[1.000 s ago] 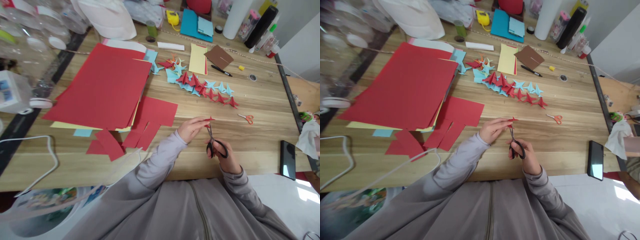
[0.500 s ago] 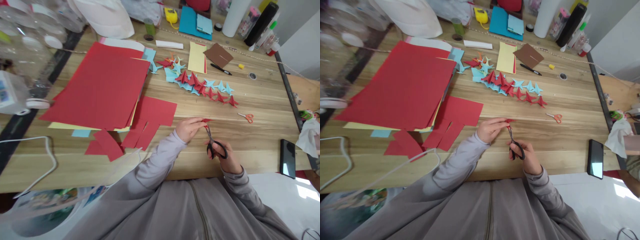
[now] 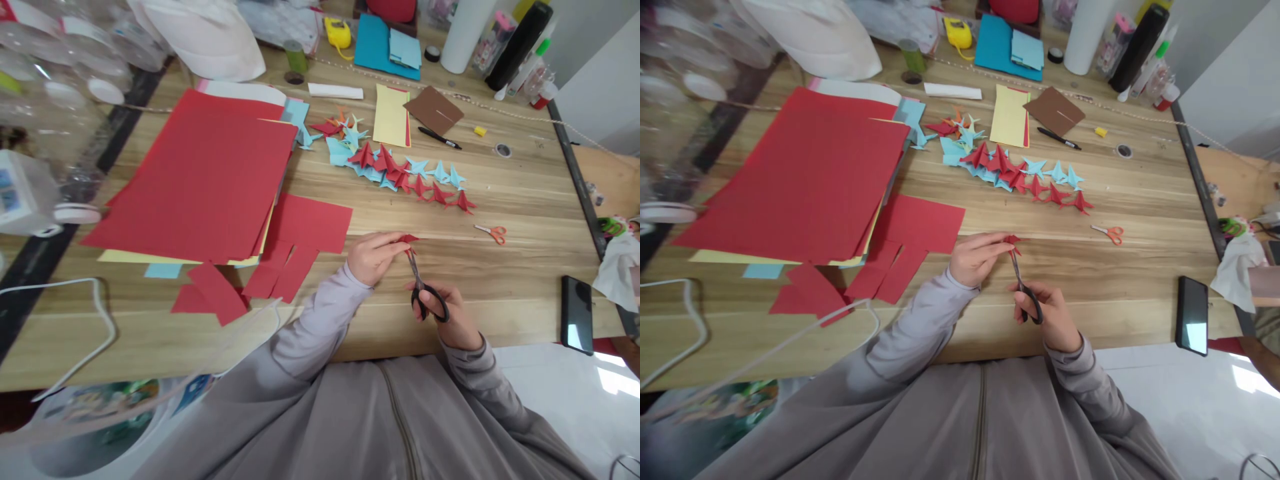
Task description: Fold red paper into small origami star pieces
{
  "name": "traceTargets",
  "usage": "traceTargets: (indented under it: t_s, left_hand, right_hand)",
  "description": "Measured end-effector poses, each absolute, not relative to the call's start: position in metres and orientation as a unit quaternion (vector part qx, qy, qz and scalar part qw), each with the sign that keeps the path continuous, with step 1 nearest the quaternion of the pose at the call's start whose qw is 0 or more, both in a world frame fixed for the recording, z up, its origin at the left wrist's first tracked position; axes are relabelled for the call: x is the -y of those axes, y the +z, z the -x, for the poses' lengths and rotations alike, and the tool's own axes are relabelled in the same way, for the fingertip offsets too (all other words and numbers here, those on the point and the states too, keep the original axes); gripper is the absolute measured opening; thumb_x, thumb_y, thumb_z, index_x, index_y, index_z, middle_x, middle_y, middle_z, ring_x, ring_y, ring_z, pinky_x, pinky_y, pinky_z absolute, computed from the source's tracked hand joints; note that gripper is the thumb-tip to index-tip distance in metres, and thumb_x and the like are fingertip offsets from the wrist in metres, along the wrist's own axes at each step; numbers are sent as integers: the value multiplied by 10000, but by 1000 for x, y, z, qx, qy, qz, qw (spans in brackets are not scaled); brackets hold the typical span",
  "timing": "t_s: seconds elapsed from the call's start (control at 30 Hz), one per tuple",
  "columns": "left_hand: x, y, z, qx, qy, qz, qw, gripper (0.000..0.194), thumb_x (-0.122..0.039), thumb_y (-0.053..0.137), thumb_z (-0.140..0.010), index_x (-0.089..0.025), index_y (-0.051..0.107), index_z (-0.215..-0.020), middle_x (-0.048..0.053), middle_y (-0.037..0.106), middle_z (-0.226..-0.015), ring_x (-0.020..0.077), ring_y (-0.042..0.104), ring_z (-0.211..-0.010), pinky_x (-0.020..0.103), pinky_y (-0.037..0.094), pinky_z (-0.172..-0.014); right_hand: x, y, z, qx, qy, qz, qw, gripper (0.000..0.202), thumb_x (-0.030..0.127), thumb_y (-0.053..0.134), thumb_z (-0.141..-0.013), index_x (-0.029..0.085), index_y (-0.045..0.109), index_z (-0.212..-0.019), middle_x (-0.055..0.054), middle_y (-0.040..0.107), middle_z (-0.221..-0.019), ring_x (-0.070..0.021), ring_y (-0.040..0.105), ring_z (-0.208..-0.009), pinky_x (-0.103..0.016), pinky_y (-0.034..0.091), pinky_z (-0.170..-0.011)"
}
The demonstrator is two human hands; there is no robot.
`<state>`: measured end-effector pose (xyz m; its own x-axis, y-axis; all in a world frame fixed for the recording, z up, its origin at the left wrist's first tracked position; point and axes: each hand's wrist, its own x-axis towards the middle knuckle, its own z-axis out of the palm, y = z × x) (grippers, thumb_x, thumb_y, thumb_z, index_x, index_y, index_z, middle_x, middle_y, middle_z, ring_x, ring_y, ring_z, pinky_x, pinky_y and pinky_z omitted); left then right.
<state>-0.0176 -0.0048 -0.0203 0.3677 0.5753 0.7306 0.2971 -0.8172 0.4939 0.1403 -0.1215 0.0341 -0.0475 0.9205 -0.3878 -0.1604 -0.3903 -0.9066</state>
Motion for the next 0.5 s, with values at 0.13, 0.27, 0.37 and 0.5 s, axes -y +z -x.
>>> traceTargets:
  t_s: [0.13,0.27,0.37,0.5]
  left_hand:
    - [4,-20,17,-261,503,-814,129,254,-125,497,-881,-196,734,-940,89,733,-1019,150,697,-901,263,565,-788]
    - [4,-19,17,-267,506,-811,121,241,-148,509,-885,-209,737,-933,79,735,-1017,146,697,-893,262,563,-785]
    - [4,-20,18,-277,500,-812,118,244,-172,504,-894,-227,739,-930,65,736,-1019,142,696,-887,263,562,-781]
    - [4,-20,18,-279,501,-812,114,243,-168,507,-892,-221,741,-925,71,737,-1017,145,696,-885,261,557,-777]
  right_hand:
    - [122,35,-140,349,630,545,430,321,471,714,-720,176,709,-848,24,570,-509,-98,480,-454,-244,393,-479]
    - [122,35,-139,349,625,549,431,323,469,723,-709,173,711,-839,25,566,-500,-95,475,-444,-240,395,-465]
    - [122,35,-139,351,621,555,428,328,471,721,-707,169,710,-833,27,560,-492,-91,470,-439,-234,400,-456]
    - [121,34,-141,357,618,559,422,344,476,726,-695,160,710,-831,32,552,-479,-86,465,-430,-227,406,-450]
